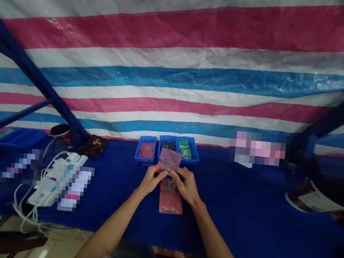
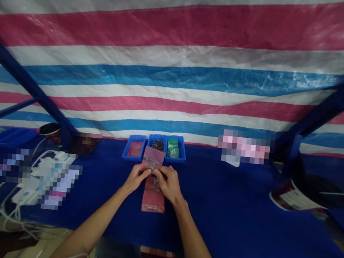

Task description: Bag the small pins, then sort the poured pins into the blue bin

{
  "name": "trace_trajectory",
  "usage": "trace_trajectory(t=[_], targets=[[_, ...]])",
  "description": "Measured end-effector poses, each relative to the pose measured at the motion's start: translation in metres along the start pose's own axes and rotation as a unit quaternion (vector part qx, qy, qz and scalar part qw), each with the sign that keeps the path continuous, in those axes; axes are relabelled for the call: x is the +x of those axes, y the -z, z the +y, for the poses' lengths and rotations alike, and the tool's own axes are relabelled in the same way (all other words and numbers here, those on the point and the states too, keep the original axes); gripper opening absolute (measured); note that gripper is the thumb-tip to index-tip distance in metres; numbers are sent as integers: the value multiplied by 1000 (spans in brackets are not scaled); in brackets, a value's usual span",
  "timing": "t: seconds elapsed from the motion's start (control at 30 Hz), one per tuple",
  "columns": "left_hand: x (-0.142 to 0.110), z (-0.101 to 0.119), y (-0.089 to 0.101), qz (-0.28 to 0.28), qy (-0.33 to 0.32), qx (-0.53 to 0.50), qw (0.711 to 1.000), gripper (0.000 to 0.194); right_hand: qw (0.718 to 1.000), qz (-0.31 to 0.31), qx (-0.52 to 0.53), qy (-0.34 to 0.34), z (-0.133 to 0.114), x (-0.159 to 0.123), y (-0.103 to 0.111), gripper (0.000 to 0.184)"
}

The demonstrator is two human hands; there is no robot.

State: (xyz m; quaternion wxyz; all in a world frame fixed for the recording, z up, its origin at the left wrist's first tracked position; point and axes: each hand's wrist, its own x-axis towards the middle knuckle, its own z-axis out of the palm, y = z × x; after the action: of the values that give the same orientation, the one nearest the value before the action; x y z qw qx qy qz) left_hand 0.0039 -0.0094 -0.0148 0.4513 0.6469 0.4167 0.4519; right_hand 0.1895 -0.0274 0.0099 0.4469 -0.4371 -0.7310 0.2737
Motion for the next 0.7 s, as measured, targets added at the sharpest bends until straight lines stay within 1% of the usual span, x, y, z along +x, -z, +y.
trace_trajectory(t=[0.13, 0.33, 0.43, 0.57, 0.7], targets=[[0, 2, 0, -7, 4, -15, 1000, 36, 1000, 8, 6, 4, -2, 0, 1, 45], [0, 2, 2, -4, -1, 6, 1000, 37, 1000, 20, 2, 1, -4, 1, 0, 45], [1, -1, 2, 0, 3, 13, 1000, 40, 1000, 10, 5, -1, -5, 1, 0, 43], [2, -3, 2, 24, 17, 5, 1000, 42, 1000, -15, 8, -18, -3, 1, -1, 39], [2, -1, 2, 25, 16, 0, 1000, 43, 1000, -17, 9, -23, -1, 1, 0, 43]])
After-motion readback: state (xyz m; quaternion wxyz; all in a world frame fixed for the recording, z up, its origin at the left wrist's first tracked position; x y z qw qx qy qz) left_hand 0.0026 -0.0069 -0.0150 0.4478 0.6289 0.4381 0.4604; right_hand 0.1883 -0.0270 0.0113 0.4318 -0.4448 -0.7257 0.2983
